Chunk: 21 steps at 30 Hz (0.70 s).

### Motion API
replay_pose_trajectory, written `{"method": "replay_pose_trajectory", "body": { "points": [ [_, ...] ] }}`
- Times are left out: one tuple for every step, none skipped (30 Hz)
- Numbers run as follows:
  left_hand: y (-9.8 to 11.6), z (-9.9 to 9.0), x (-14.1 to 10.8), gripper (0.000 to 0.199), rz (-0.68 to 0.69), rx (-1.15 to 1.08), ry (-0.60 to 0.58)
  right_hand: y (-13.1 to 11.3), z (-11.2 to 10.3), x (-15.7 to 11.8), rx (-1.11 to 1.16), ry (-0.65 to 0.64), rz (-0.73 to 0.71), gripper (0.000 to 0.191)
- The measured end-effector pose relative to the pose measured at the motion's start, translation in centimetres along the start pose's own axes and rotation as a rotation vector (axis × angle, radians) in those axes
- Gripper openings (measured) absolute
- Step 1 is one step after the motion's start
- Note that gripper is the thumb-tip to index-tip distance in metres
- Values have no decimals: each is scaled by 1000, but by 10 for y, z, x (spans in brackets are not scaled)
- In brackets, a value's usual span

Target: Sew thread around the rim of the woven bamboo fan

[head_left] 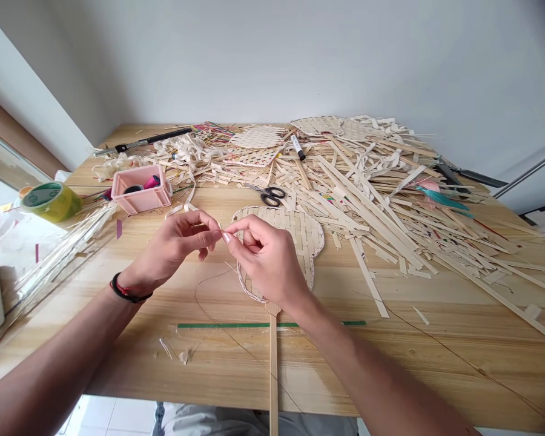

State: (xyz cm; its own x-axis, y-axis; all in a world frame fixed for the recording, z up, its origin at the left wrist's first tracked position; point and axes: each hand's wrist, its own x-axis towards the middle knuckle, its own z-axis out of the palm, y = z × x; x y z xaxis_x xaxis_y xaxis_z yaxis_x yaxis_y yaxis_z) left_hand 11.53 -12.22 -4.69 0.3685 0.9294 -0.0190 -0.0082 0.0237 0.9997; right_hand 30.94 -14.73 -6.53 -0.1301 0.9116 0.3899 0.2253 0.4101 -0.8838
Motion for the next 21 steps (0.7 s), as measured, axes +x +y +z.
{"method": "replay_pose_trajectory", "body": {
  "points": [
    [0, 0, 0, 15, -4, 0, 4, 0, 0, 0, 0, 1, 2, 7],
    [1, 0, 0, 14, -7, 1, 10, -1, 0, 0, 1, 2, 3, 7],
    [1, 0, 0, 14, -7, 2, 16, -1, 0, 0, 0, 2, 3, 7],
    [1, 1, 0, 14, -7, 3, 20, -1, 0, 0, -1, 3, 2, 6],
    [1, 1, 0, 14, -6, 1, 24, -2, 0, 0, -1, 3, 2, 6],
    [1, 1, 0, 14, -5, -1, 27, -2, 0, 0, -2, 2, 4, 6],
    [2, 1, 0, 15, -8, -2, 30, -2, 0, 0, -2, 2, 6, 6],
    [2, 1, 0, 16, -11, -2, 31, -2, 0, 0, -2, 2, 8, 6],
    [2, 1, 0, 17, -15, -3, 33, -2, 0, 0, -3, 2, 8, 6],
    [2, 2, 0, 18, -16, -6, 34, -2, 0, 0, -4, 1, 6, 6],
    [2, 2, 0, 18, -16, -8, 34, -2, 0, 0, -5, 0, 2, 6],
    [2, 2, 0, 17, -15, -10, 32, -2, 1, 0, -7, 0, -3, 6],
    [2, 2, 0, 16, -13, -12, 31, -2, 1, 0, -9, 2, -10, 7],
    [2, 2, 0, 14, -13, -13, 30, -2, 1, 0, -11, 5, -16, 7],
    [2, 2, 0, 13, -13, -13, 30, -2, 1, 0, -14, 7, -22, 7],
    [2, 2, 0, 12, -13, -12, 31, -2, 1, 0, -16, 11, -29, 7],
    [2, 2, 0, 12, -12, -10, 35, -1, 1, 0, -19, 16, -36, 7],
    [2, 2, 0, 11, -10, -7, 41, -1, 1, 0, -22, 19, -45, 8],
    [2, 2, 0, 11, -9, -4, 47, -1, 1, 0, -26, 22, -54, 8],
    [2, 2, 0, 11, -6, -1, 54, 0, 0, 0, -33, 26, -63, 8],
    [2, 2, 0, 11, -5, 1, 59, 0, 1, 0, -42, 29, -71, 9]
  ]
}}
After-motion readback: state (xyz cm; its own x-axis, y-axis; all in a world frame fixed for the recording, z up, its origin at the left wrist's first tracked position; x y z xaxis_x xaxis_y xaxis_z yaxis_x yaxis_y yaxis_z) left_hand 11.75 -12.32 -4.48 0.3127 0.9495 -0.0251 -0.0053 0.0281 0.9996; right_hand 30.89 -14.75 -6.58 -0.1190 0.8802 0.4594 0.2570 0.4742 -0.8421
